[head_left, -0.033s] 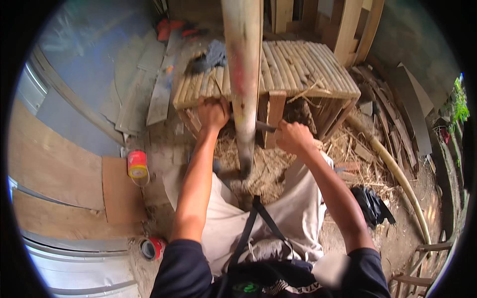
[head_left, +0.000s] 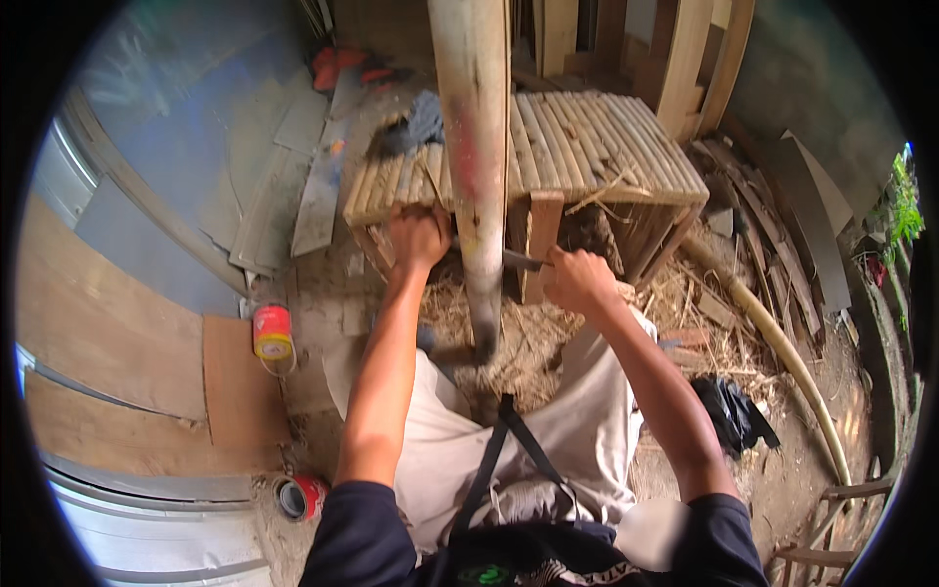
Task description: The person uses a machete to split a long bamboo pole lengthwise. They first make an initial cut, then use a wooden wedge and the machete to drive the split further. Finally, they use a knife to separate the two halves of the bamboo pole.
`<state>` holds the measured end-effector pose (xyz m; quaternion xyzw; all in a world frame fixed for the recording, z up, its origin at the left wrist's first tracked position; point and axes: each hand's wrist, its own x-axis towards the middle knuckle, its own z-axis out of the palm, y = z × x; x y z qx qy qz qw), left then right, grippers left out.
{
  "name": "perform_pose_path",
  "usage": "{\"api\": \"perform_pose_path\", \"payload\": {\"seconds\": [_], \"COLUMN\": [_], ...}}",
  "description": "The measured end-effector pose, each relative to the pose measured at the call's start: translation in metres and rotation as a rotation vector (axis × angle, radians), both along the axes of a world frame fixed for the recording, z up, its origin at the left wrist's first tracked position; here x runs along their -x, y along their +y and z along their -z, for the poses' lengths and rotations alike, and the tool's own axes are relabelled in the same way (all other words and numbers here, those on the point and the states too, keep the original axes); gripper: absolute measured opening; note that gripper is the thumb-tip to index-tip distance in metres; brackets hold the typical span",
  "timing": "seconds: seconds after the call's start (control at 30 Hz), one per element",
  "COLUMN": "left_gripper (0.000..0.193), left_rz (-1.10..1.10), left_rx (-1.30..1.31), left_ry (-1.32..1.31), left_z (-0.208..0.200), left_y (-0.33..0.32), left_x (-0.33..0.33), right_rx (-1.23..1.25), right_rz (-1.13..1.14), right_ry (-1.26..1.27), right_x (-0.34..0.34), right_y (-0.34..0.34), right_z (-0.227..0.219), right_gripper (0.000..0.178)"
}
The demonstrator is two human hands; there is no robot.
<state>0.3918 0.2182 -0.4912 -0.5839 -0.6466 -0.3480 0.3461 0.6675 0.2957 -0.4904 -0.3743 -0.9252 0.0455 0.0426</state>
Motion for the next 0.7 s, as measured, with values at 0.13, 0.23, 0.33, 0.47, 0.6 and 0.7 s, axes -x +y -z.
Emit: {"api": "perform_pose_path", "payload": {"seconds": [0.13, 0.23, 0.33, 0.47, 0.6, 0.7], "left_gripper": [0.039, 0.037, 0.033, 0.038, 0.038, 0.043], "left_rz": [-0.027, -0.029, -0.047, -0.111, 0.068, 0.07], "left_rx": [-0.177, -0.286, -0.363, -0.479, -0.067, -0.151], "left_ry": [0.136, 0.152, 0.039, 0.284, -0.022, 0.047], "left_z": [-0.07, -0.128, -0.12, -0.031, 0.006, -0.021], "left_y": [0.001, -0.001, -0.01, -0.002, 0.013, 0.008], "left_x": [0.012, 0.006, -0.011, -0.023, -0.002, 0.0], "right_rx": [-0.021, -0.142, -0.103, 0.071, 0.136, 0.112], "right_rz": [-0.022, -0.106, -0.089, 0.126, 0.081, -0.008], "right_ry": [0.006, 0.19, 0.188, 0.033, 0.122, 0.068], "right_x": [0.001, -0.007, -0.008, 0.02, 0.008, 0.001], "right_y": [-0.007, -0.009, -0.013, -0.021, -0.012, -0.019], "right_z": [-0.081, -0.137, -0.121, -0.01, 0.027, -0.015], "right_gripper": [0.037, 0.036, 0.031, 0.035, 0.04, 0.039]}}
